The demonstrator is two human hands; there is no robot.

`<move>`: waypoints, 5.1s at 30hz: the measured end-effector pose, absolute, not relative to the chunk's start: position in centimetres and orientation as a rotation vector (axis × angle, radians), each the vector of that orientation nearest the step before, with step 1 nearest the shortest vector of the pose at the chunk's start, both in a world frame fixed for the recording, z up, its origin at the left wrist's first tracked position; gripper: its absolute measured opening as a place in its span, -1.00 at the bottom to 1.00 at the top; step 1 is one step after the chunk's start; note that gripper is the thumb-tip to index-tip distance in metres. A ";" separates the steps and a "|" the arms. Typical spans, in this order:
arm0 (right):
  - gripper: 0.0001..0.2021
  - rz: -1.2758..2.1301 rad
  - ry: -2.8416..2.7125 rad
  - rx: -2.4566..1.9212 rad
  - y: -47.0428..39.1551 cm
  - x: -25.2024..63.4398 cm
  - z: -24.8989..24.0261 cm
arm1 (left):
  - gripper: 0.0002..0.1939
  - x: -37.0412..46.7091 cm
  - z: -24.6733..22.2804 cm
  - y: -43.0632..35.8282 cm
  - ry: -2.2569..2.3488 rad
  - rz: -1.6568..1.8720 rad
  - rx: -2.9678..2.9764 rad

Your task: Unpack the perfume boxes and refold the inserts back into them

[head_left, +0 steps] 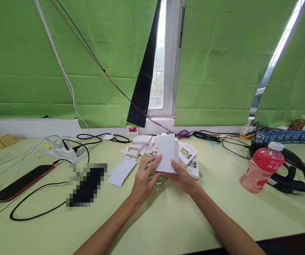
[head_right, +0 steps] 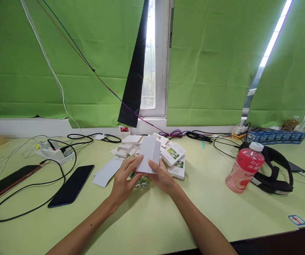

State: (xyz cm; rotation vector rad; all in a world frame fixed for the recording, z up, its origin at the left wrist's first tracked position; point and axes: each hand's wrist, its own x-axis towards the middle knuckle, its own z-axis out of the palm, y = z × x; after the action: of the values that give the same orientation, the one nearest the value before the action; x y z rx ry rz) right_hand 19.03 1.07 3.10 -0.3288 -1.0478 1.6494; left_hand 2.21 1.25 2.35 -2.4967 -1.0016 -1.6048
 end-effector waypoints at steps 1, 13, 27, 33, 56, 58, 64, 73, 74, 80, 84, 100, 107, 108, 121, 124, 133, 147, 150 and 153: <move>-0.44 1.648 -1.043 -0.339 1.1 19.0 3.1 | -0.43 2.2 2.3 1.3 -1.004 -1.609 -2.507; -0.45 1.650 -0.993 -0.419 0.8 18.9 3.7 | -0.45 2.2 2.7 1.3 -0.980 -1.756 -2.637; -0.36 1.699 -0.974 -0.342 0.8 18.9 3.6 | -0.52 2.2 2.7 1.4 -1.056 -1.831 -2.706; -0.38 1.701 -0.968 -0.346 0.8 18.8 3.7 | -0.51 2.2 2.7 1.3 -1.067 -1.827 -2.714; -0.40 1.678 -0.976 -0.387 0.6 18.8 3.8 | -0.49 2.1 2.7 1.1 -1.107 -1.673 -2.674; -0.39 1.676 -0.976 -0.382 0.6 18.8 3.7 | -0.48 2.1 2.7 1.2 -1.085 -1.667 -2.665; -0.42 1.682 -0.988 -0.331 0.7 18.8 3.5 | -0.47 2.1 2.6 1.3 -1.077 -1.659 -2.677; -0.40 1.734 -0.944 -0.304 0.8 18.7 3.7 | -0.47 2.0 2.5 1.4 -1.022 -1.699 -2.716; -0.39 1.739 -0.937 -0.311 0.8 18.7 3.7 | -0.47 1.9 2.5 1.4 -1.024 -1.697 -2.720; -0.37 1.753 -0.939 -0.292 0.6 18.7 4.2 | -0.46 2.0 2.7 1.3 -1.027 -1.709 -2.748; -0.38 1.759 -0.964 -0.275 0.6 18.7 4.4 | -0.44 2.1 2.8 1.2 -0.994 -1.729 -2.746; -0.34 1.751 -1.010 -0.322 0.8 18.7 4.4 | -0.45 1.9 2.4 1.6 -1.021 -1.656 -2.766; -0.38 1.774 -0.967 -0.301 0.7 18.7 4.5 | -0.46 1.8 2.4 1.6 -1.011 -1.622 -2.764; -0.39 1.779 -0.960 -0.296 0.7 18.7 4.5 | -0.45 1.8 2.4 1.6 -1.006 -1.616 -2.766; -0.32 1.807 -0.955 -0.289 0.6 18.7 4.6 | -0.40 2.0 2.8 0.9 -1.062 -1.480 -2.746; -0.31 1.793 -0.952 -0.337 0.6 18.7 4.6 | -0.40 2.0 2.7 0.8 -1.065 -1.480 -2.747; -0.36 1.703 -0.945 -0.409 0.8 18.7 4.0 | -0.38 2.2 2.7 0.7 -0.961 -1.514 -2.770; -0.41 1.609 -0.904 -0.453 0.8 18.9 4.0 | -0.44 2.4 2.5 0.4 -1.066 -1.568 -2.729; -0.40 1.580 -0.898 -0.483 0.8 18.9 4.1 | -0.44 2.5 2.4 0.4 -1.055 -1.590 -2.731; -0.41 1.560 -0.898 -0.491 0.7 18.9 4.1 | -0.43 2.6 2.4 0.5 -1.027 -1.609 -2.730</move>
State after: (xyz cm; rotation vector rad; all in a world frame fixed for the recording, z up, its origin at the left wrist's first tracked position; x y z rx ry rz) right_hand 18.92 0.74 4.10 -0.4909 -0.8979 1.5603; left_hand 2.56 0.52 2.43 -2.7302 -1.0266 -1.6089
